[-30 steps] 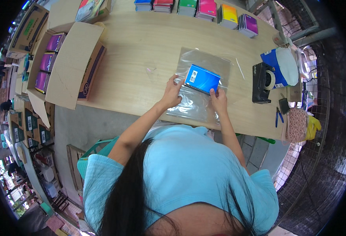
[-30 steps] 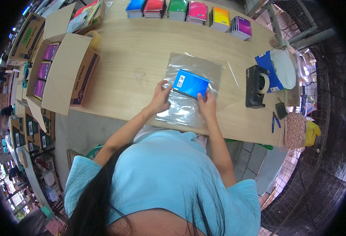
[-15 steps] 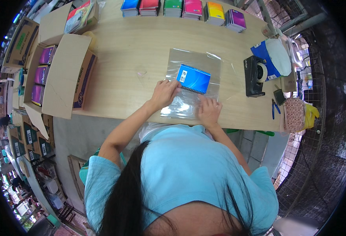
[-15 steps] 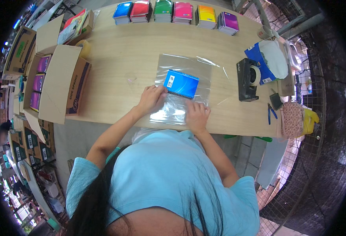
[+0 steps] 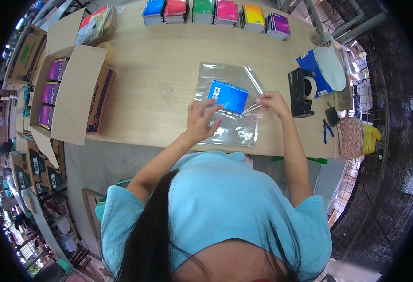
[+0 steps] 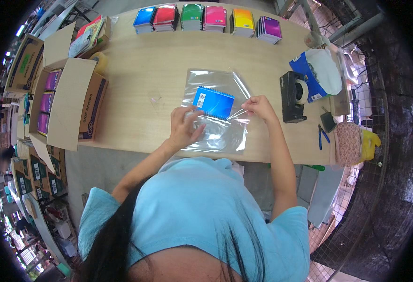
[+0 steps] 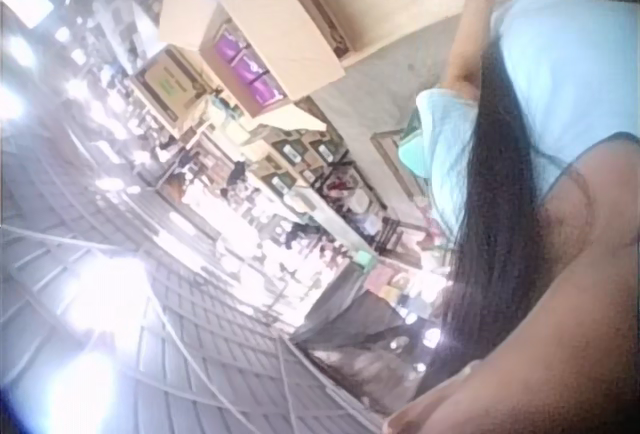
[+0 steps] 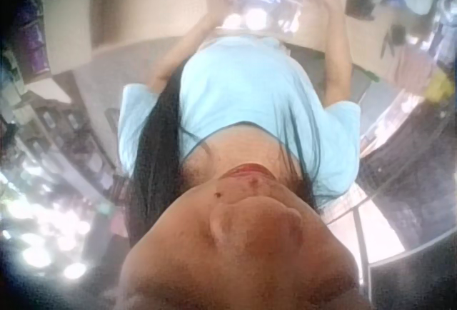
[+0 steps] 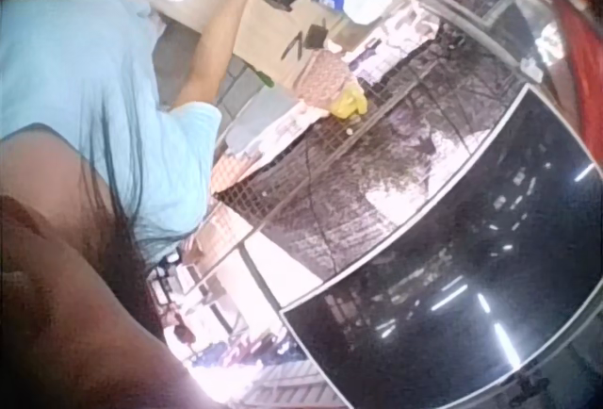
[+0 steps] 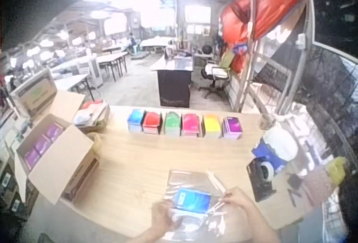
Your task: The person picks up a notebook, places it inside a plastic sleeve, and uses tape to seal the sleeve. The person then picks up several more notebooks of different colors and places them together in another plastic sleeve, sealing it with tape.
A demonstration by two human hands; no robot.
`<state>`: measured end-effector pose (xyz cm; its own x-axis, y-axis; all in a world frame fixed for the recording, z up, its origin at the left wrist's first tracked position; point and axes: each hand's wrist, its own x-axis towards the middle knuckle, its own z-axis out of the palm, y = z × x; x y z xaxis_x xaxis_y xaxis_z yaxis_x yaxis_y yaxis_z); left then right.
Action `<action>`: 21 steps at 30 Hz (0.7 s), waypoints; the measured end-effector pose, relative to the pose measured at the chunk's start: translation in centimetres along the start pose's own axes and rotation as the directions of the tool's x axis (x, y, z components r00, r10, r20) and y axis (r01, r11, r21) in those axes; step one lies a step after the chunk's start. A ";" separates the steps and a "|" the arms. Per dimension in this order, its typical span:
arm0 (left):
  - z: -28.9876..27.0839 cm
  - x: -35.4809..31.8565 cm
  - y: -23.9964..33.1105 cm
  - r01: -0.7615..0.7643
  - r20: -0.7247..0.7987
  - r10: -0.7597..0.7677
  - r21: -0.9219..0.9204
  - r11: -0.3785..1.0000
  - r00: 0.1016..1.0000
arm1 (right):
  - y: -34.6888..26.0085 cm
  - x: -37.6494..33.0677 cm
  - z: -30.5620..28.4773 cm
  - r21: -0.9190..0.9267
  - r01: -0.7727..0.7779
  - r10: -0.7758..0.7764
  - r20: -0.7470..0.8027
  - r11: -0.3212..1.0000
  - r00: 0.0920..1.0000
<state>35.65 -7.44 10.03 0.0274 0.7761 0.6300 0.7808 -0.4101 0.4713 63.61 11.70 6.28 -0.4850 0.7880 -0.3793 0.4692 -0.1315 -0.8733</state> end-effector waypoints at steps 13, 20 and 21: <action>5.1 0.9 -12.0 0.828 0.544 -0.626 -0.408 0.385 0.558 | -0.8 -1.8 0.3 0.084 -0.050 0.044 0.063 0.995 0.997; 1.8 1.0 -9.5 0.511 -0.208 -0.611 -0.382 0.770 0.764 | -1.4 -1.6 -0.3 0.094 -0.062 0.055 0.070 0.994 0.996; 0.4 0.0 -6.4 0.397 -0.163 -0.468 -0.335 0.854 0.868 | -1.1 -1.3 -0.6 0.097 -0.063 0.058 0.060 0.993 0.997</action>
<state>30.96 -4.61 6.78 -0.4436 0.7877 0.4274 0.4688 -0.2024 0.8598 64.22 11.20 7.91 -0.5007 0.7414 -0.4467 0.4253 -0.2388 -0.8730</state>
